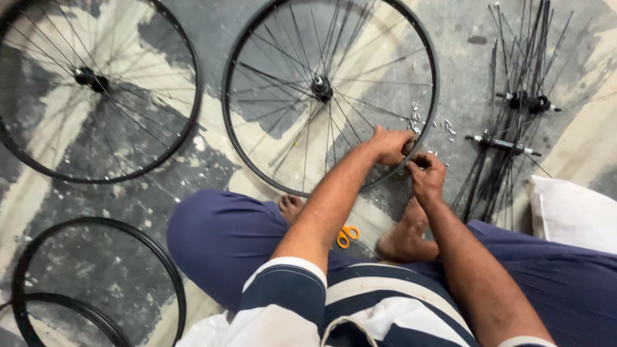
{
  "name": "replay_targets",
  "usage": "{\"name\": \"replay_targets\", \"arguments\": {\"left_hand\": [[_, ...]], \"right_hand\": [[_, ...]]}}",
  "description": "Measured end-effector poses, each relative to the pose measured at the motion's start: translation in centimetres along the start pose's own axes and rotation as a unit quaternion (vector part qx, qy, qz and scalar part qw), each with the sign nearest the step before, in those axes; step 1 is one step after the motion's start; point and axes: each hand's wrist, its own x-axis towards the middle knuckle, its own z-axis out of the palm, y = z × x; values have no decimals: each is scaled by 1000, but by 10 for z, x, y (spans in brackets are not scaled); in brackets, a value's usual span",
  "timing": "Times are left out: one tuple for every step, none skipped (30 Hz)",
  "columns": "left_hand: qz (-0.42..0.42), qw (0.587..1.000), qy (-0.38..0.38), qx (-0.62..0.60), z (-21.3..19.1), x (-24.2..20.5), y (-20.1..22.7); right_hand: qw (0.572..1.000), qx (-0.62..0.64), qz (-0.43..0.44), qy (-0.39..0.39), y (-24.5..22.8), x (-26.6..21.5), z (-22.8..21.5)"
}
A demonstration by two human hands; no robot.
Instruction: The person sits on the floor assembling a bicycle wheel by inserting spokes into the hub and rim. They use their hands to thread the spokes and secure them with small metal nuts, occasionally rotating the wheel to access different sections.
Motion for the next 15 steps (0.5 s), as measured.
{"name": "replay_targets", "arguments": {"left_hand": [[1, 1000, 4, -7, 4, 2, -4], [3, 1000, 8, -15, 8, 5, -7], [1, 1000, 13, -24, 10, 7, -11], [4, 1000, 9, -27, 11, 12, -14], [4, 999, 5, -35, 17, 14, -16], [3, 999, 0, -42, 23, 14, -17], [3, 1000, 8, -29, 24, 17, -18], [2, 1000, 16, -16, 27, 18, -16], [3, 1000, 20, -6, 34, 18, -13], [-6, 1000, 22, -8, 37, 20, -14], [-16, 1000, 23, -8, 37, 22, -18], [-25, 999, 25, -8, 38, 24, -21], [-23, 999, 33, -1, 43, 27, -21], [-22, 999, 41, 7, 46, 29, -21], [-19, 999, 48, 16, 47, 32, -24]], "right_hand": [[999, -35, -32, 10, -5, -5, -3], [995, -70, -63, 21, -10, -9, -4], [990, -104, -94, 28, -14, -12, -2], [992, -83, -90, 28, -17, -11, 0], [994, -62, -83, 23, -15, -14, 0], [996, -42, -76, 18, -13, -18, -1], [998, -25, -52, 18, -11, -14, 1], [999, -10, -27, 16, -9, -10, 3], [1000, 3, 2, 15, -6, -11, 2], [1000, -25, -9, 14, -4, -10, 0], [998, -53, -21, 15, -3, -8, -1], [996, -80, -33, 16, -3, -8, 0], [994, -98, -49, 12, -4, -10, -3], [991, -115, -66, 7, -5, -13, -6], [988, -132, -83, 6, -7, -12, -5]]}}
